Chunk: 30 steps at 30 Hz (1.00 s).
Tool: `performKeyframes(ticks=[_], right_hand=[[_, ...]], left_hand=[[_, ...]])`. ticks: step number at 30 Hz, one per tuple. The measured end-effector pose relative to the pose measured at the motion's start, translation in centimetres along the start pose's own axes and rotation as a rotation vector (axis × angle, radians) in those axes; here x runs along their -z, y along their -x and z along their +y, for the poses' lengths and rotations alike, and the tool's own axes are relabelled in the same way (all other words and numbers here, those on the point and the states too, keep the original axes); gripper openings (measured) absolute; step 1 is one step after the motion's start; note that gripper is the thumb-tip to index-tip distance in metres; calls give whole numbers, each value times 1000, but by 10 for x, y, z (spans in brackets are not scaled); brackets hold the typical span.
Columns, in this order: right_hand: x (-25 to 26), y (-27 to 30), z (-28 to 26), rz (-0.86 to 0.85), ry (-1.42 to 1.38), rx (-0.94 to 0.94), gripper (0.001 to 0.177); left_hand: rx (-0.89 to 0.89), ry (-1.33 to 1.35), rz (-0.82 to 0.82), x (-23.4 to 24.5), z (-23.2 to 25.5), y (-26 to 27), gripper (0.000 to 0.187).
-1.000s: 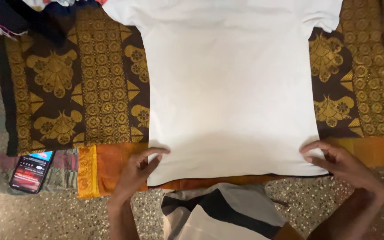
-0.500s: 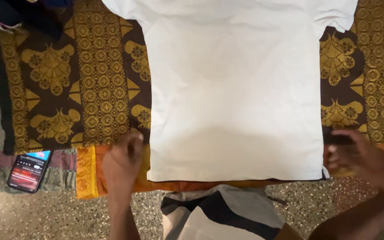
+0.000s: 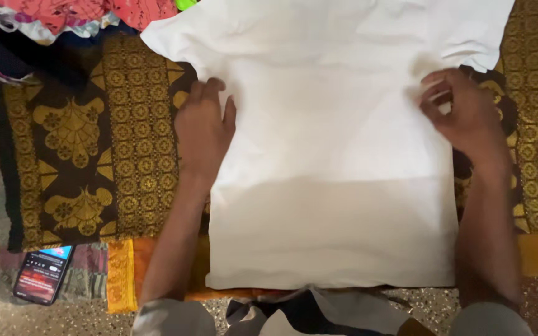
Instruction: The person folds a white polo shirt on a patterned surface by hand, smoothing the fabric and aligning the sleeves and collar before placing it on a stack of other folded items.
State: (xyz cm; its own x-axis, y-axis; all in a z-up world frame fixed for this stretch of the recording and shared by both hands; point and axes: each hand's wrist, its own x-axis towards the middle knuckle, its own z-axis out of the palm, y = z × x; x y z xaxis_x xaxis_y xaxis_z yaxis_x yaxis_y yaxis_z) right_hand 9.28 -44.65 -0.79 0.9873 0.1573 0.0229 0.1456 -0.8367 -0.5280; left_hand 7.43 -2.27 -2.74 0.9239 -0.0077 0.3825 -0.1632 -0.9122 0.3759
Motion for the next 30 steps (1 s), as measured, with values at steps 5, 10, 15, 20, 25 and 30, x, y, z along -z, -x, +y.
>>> performKeyframes(ticks=[5, 10, 15, 20, 25, 30], right_hand=[[-20, 18, 5, 40, -1, -2, 39], [-27, 20, 9, 99, -19, -78, 44], [-25, 17, 4, 95, -15, -83, 42], [-30, 25, -14, 80, -1, -66, 36], [-48, 25, -58, -140, -269, 16, 45], [-89, 53, -127, -335, -864, 216, 96]], left_hand=[[122, -222, 18, -16, -15, 21, 44], [313, 133, -87, -28, -35, 28, 33], [221, 184, -45, -32, -39, 29, 31], [516, 618, -179, -33, -39, 33, 31], [432, 1169, -197, -24, -1, 22, 2], [241, 1301, -448, -20, 71, 8, 3]])
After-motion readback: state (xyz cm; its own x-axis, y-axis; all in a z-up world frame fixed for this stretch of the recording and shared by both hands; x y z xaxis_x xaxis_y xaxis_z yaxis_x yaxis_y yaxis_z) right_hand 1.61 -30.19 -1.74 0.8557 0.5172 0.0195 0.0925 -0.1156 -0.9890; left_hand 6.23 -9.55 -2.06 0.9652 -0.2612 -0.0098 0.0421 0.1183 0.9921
